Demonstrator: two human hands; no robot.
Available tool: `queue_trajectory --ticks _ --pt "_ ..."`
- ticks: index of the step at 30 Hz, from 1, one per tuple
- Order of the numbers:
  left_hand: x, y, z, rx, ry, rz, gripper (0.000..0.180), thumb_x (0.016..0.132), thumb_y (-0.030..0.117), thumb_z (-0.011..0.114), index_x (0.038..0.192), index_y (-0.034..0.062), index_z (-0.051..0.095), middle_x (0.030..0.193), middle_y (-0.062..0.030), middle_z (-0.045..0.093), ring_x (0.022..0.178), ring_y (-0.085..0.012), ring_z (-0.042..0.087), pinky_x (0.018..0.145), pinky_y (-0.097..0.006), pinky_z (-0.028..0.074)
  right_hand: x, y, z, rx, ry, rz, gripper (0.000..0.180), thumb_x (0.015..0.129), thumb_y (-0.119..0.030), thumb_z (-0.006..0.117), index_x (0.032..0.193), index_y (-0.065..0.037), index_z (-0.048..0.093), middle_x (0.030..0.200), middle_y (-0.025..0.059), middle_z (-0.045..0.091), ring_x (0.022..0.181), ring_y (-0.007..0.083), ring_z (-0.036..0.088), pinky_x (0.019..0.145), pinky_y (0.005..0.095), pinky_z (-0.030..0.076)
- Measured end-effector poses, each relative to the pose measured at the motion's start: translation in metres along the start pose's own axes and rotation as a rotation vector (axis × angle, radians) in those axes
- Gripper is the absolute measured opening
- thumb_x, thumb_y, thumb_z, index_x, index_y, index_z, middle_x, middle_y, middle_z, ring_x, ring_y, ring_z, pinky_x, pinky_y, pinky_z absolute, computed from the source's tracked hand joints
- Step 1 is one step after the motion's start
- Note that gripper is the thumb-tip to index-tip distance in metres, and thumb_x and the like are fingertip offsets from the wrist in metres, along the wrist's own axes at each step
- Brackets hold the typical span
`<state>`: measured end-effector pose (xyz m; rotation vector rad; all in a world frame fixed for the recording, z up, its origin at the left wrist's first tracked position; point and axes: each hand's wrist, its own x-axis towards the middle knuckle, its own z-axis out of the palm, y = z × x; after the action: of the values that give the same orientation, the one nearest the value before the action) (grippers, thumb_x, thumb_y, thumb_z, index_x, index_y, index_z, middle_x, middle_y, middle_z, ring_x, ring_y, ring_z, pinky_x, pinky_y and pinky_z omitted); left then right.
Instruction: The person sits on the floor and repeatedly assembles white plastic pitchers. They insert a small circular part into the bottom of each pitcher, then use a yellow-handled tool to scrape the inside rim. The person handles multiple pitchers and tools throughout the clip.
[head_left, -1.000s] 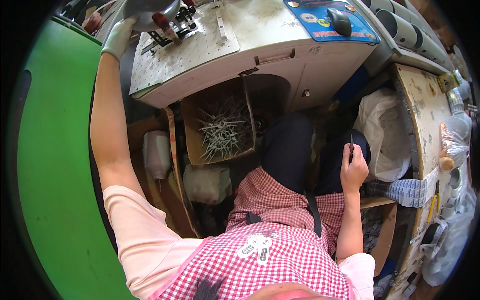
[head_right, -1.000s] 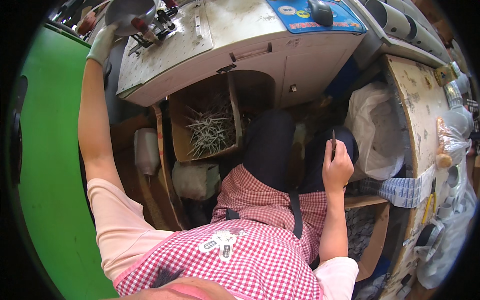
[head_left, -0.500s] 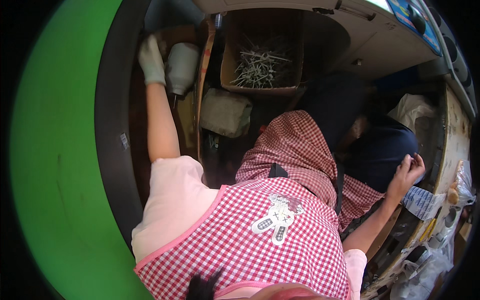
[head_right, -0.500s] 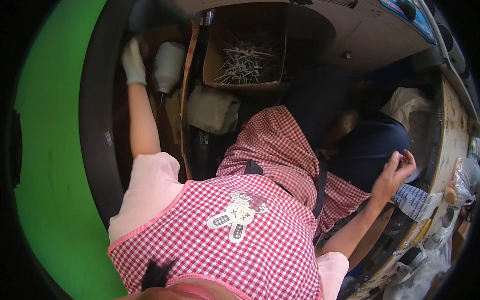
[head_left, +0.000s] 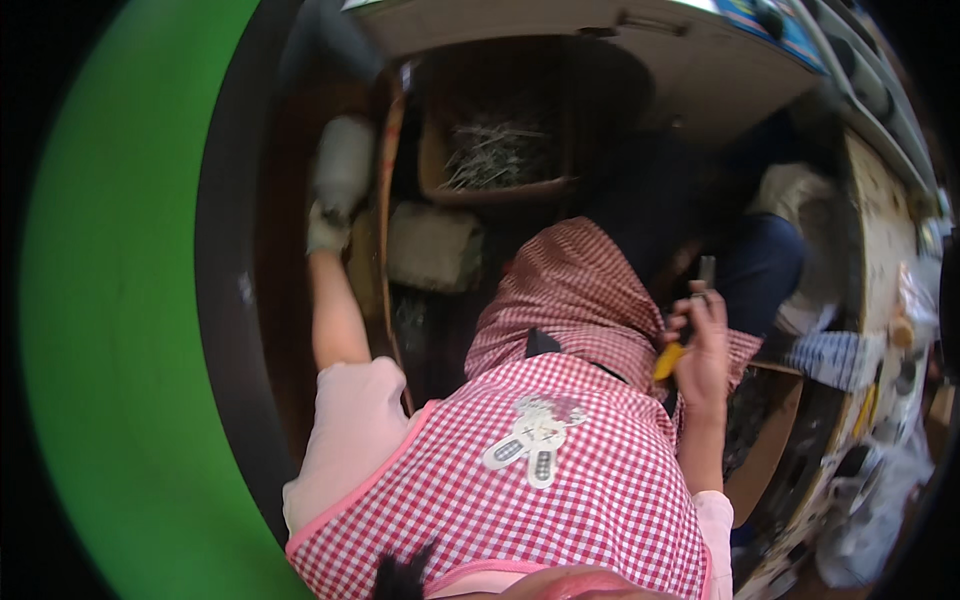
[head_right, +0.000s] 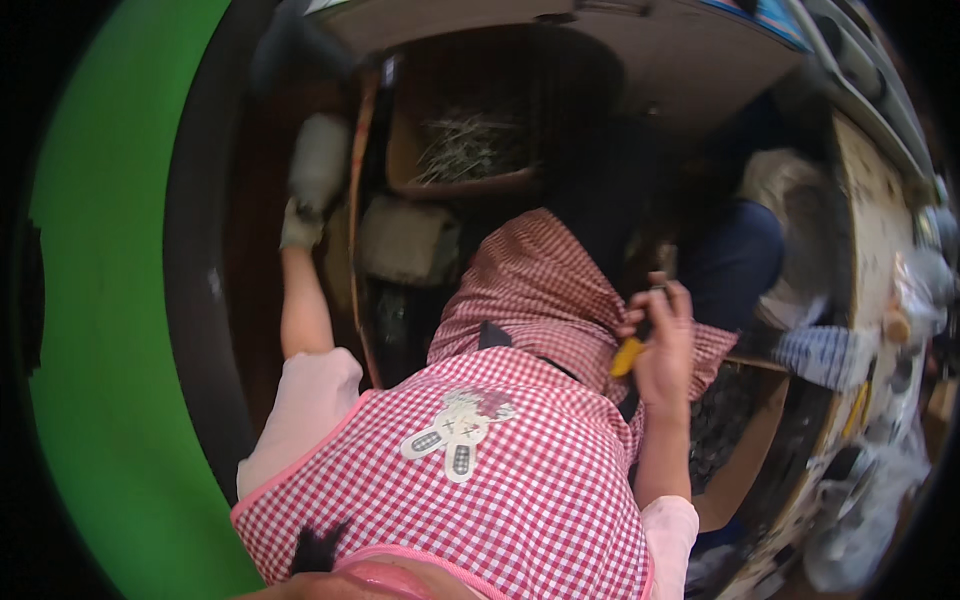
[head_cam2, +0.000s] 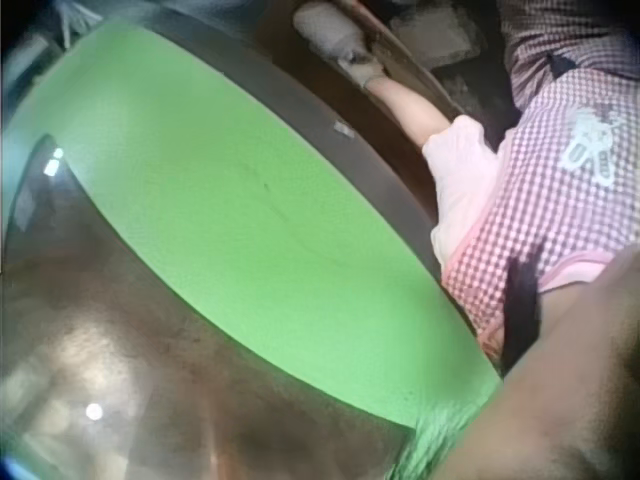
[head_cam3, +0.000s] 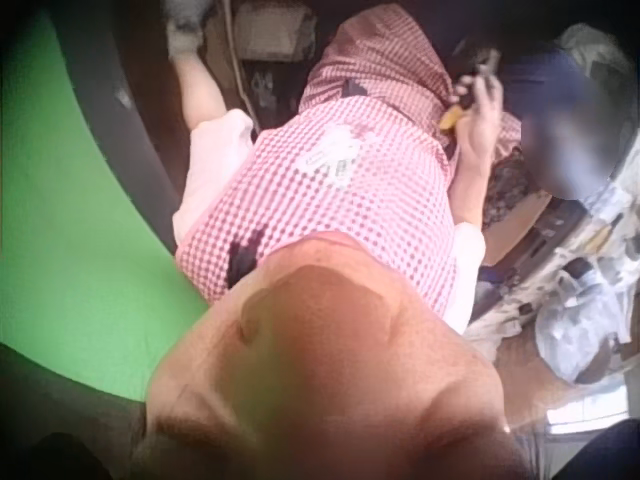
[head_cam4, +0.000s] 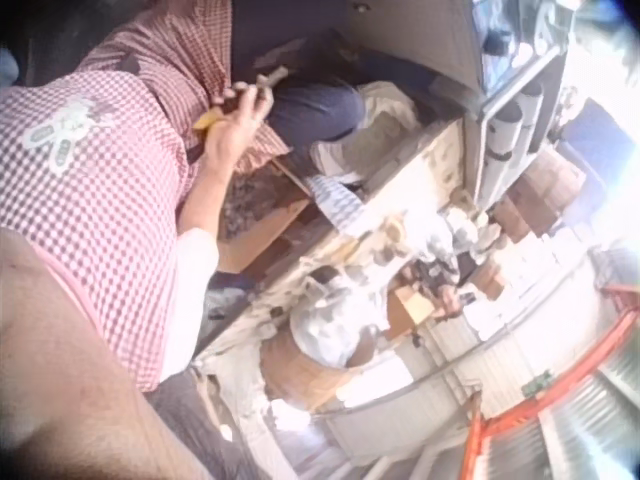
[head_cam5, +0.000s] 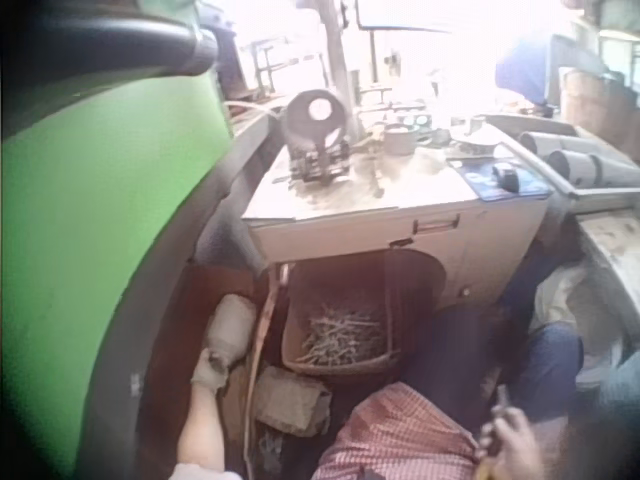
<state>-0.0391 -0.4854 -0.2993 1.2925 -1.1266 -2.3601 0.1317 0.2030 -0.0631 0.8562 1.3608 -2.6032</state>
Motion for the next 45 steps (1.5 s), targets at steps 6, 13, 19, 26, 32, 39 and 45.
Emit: queue_trajectory --ticks 6,13,19,26,32,39,45 --pt "-0.01 0.017 -0.039 -0.857 -0.275 -0.376 0.035 0.104 0.028 0.056 0.13 0.0047 0.061 0.127 -0.0131 0.063 0.113 -0.0266 0.057 0.102 -0.039 0.044 0.001 0.031 -0.021 0.143 -0.146 0.193 0.046 0.108 -0.018 0.055 0.151 -0.006 0.042 0.102 0.0129 0.069 0.081 0.0192 0.068 0.071 0.0329 0.059" --pt "-0.284 -0.005 0.11 0.555 -0.785 0.772 0.046 0.108 0.031 0.052 0.139 -0.0017 0.06 0.144 -0.0168 0.059 0.126 -0.0297 0.06 0.104 -0.041 0.05 0.028 -0.019 -0.04 0.248 0.102 -0.135 0.058 0.109 -0.025 0.053 0.159 -0.008 0.032 0.1 0.0114 0.068 0.074 0.0164 0.069 0.06 0.0276 0.057" --pt "-0.397 -0.032 0.303 1.089 -1.318 1.066 0.043 0.105 0.032 0.052 0.126 -0.005 0.061 0.135 -0.0182 0.06 0.125 -0.0315 0.055 0.109 -0.041 0.038 0.03 -0.045 -0.064 0.37 -0.018 -0.446 0.044 0.108 -0.019 0.049 0.149 -0.002 0.043 0.1 0.0114 0.066 0.077 0.0132 0.063 0.064 0.027 0.052" --pt "-0.439 -0.099 0.336 0.84 -1.321 1.222 0.061 0.097 0.046 0.063 0.135 -0.0019 0.055 0.133 -0.016 0.058 0.125 -0.0307 0.056 0.109 -0.045 0.04 -0.036 0.001 -0.103 0.26 0.094 -0.426 0.046 0.111 -0.021 0.046 0.149 0.004 0.04 0.114 0.0179 0.067 0.095 0.0191 0.069 0.076 0.0278 0.058" --pt "-0.484 -0.089 0.307 1.082 -1.479 0.941 0.039 0.09 0.017 0.064 0.124 -0.0013 0.065 0.15 -0.0199 0.053 0.127 -0.0272 0.055 0.106 -0.039 0.043 -0.052 0.006 -0.118 0.241 0.206 -0.315 0.061 0.111 -0.029 0.051 0.158 0.001 0.027 0.099 0.0136 0.068 0.068 0.0146 0.062 0.056 0.0243 0.051" --pt "-0.461 -0.091 0.291 0.938 -1.685 1.038 0.053 0.067 0.051 0.089 0.088 0.007 0.068 0.134 -0.0314 0.062 0.128 -0.0469 0.058 0.109 -0.057 0.044 -0.054 -0.075 -0.032 -0.776 -0.177 -0.78 0.029 0.106 -0.025 0.06 0.127 -0.005 0.064 0.084 0.0038 0.066 0.069 0.0141 0.066 0.056 0.0259 0.047" --pt "-0.474 -0.086 0.327 0.889 -1.98 1.356 0.049 0.059 0.043 0.094 0.079 0.0099 0.065 0.127 -0.0226 0.067 0.12 -0.0424 0.065 0.103 -0.054 0.05 -0.076 -0.12 0.044 -1.819 -0.238 -1.09 0.036 0.085 -0.019 0.078 0.116 -0.006 0.066 0.079 0.0056 0.058 0.068 0.0214 0.061 0.056 0.0332 0.048"
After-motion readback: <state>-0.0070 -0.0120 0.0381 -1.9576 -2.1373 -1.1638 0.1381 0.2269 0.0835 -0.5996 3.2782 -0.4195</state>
